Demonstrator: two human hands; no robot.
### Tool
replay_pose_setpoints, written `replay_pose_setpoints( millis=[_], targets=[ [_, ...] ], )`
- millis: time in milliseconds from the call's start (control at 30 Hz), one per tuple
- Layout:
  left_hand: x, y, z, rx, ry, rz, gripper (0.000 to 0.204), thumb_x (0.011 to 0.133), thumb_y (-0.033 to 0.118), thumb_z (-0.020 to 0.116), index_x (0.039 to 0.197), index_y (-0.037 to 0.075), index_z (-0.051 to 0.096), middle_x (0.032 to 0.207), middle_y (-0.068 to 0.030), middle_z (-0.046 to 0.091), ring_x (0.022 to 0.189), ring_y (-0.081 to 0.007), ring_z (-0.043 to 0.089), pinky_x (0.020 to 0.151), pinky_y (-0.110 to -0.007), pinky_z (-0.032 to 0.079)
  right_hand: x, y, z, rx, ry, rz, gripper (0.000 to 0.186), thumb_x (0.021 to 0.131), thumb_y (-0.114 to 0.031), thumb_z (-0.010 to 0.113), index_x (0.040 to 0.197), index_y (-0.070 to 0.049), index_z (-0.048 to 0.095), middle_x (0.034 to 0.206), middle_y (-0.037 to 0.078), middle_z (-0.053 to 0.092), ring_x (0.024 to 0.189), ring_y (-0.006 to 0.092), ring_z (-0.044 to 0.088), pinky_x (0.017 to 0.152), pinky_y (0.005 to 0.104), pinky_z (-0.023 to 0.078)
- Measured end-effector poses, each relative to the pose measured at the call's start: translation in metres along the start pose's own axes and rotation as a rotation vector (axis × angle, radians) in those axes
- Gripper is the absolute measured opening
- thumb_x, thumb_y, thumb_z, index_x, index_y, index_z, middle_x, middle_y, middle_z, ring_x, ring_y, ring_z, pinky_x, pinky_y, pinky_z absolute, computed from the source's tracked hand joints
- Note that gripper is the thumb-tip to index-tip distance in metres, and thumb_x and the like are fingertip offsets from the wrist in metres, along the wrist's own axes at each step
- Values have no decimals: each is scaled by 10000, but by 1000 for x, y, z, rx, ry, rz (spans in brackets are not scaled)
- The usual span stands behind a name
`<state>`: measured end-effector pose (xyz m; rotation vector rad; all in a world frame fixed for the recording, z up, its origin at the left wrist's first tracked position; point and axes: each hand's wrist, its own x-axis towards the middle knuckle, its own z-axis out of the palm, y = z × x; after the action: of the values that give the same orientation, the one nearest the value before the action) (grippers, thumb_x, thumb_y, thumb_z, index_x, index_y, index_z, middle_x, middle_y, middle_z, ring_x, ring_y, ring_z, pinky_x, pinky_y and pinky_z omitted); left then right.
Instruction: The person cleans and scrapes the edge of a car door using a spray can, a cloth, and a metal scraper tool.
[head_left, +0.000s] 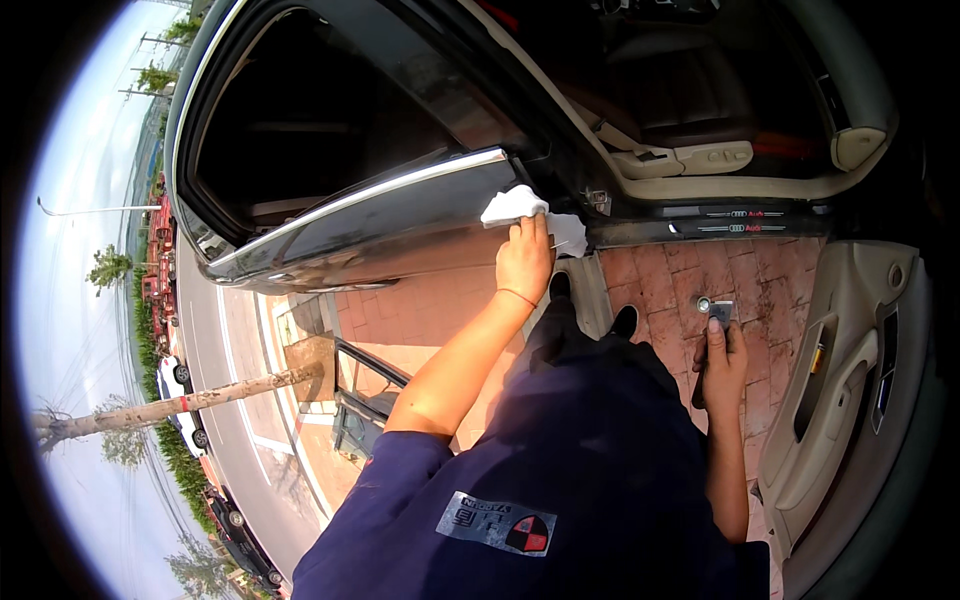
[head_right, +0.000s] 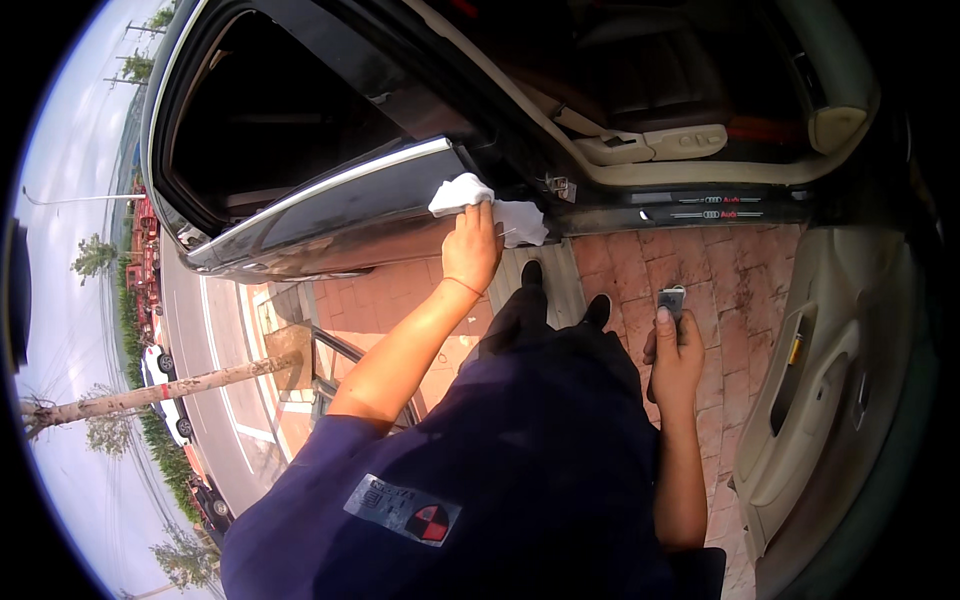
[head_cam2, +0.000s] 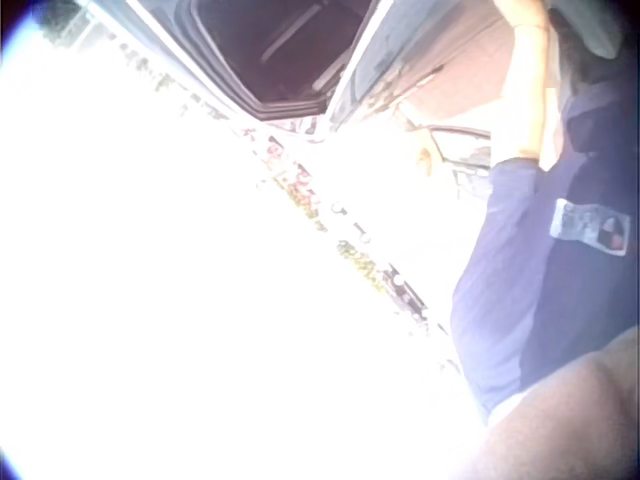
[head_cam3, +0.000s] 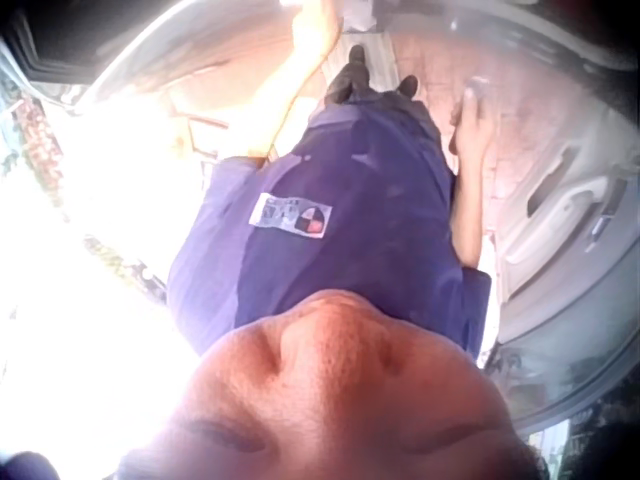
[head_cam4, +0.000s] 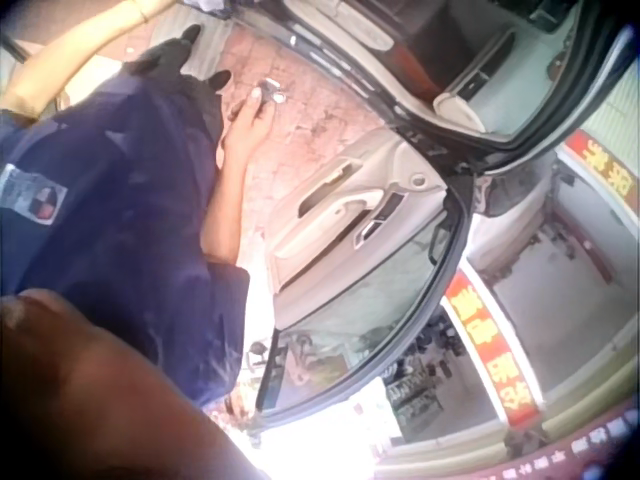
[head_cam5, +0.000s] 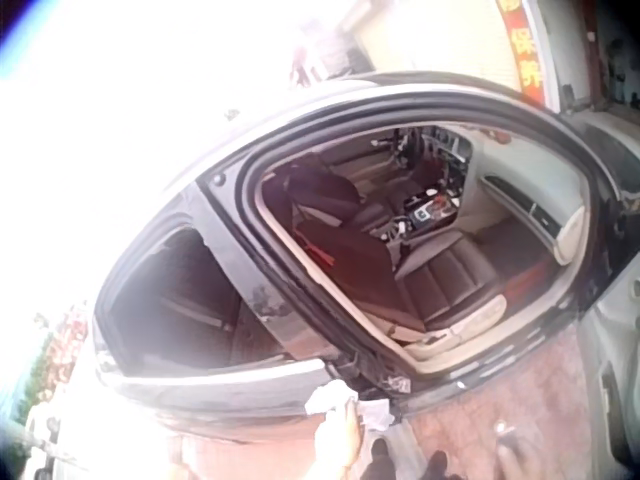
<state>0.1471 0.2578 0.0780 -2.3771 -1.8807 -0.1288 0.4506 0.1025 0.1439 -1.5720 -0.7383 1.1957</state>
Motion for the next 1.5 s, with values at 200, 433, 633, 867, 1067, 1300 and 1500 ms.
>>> replay_pose_setpoints(
  millis=[200,433,633,867,1067,1300,1500],
  targets=[
    [47,30,-16,-208,69,-170,618,825,175,696,1363,-27,468,1240,-189,557,908,-369,668,717,-433,585,2,-8,9,-30,-34,-2,317,1044,-322,581,877,-55,538,630,5,516,534,79,477,503,244,396],
    [35,46,-17,-474,39,-320,653,858,204,658,1416,-15,399,1319,-242,506,1009,-456,648,815,-521,553,-1,-6,7,-71,0,20,328,1044,-352,575,889,-67,528,643,17,519,536,90,484,498,252,398],
    [54,26,-27,-405,54,-290,728,841,234,673,1466,3,379,1266,-236,543,998,-452,650,815,-523,542,3,-13,9,-64,39,26,336,1041,-344,582,869,-62,521,643,17,520,546,86,488,500,250,393],
    [22,32,-22,-276,-115,-195,644,825,259,704,1377,16,478,1135,-202,599,943,-398,669,764,-505,571,18,-28,23,-35,-27,-7,326,1039,-318,592,867,-48,532,647,13,529,558,83,490,518,244,406],
    [50,-13,-39,-184,69,-48,400,861,177,677,1241,79,595,1089,-129,636,892,-346,674,710,-452,570,31,-34,37,2,-53,-17,338,1030,-336,610,872,-47,539,657,18,539,568,80,503,525,238,421],
    [2,1,-57,-905,57,-69,185,968,128,641,1145,91,680,966,-67,689,699,-215,645,628,-321,522,71,-6,74,-450,-311,-166,375,1027,-385,588,1034,-10,593,702,73,607,614,153,592,584,304,473],
    [-15,16,-133,-1620,-394,-446,263,1019,208,641,1217,35,630,888,-3,638,655,-49,535,586,-187,448,58,-39,131,-521,-698,-292,387,1006,-431,566,1089,-56,614,845,211,689,833,428,669,713,496,502]
  ],
)
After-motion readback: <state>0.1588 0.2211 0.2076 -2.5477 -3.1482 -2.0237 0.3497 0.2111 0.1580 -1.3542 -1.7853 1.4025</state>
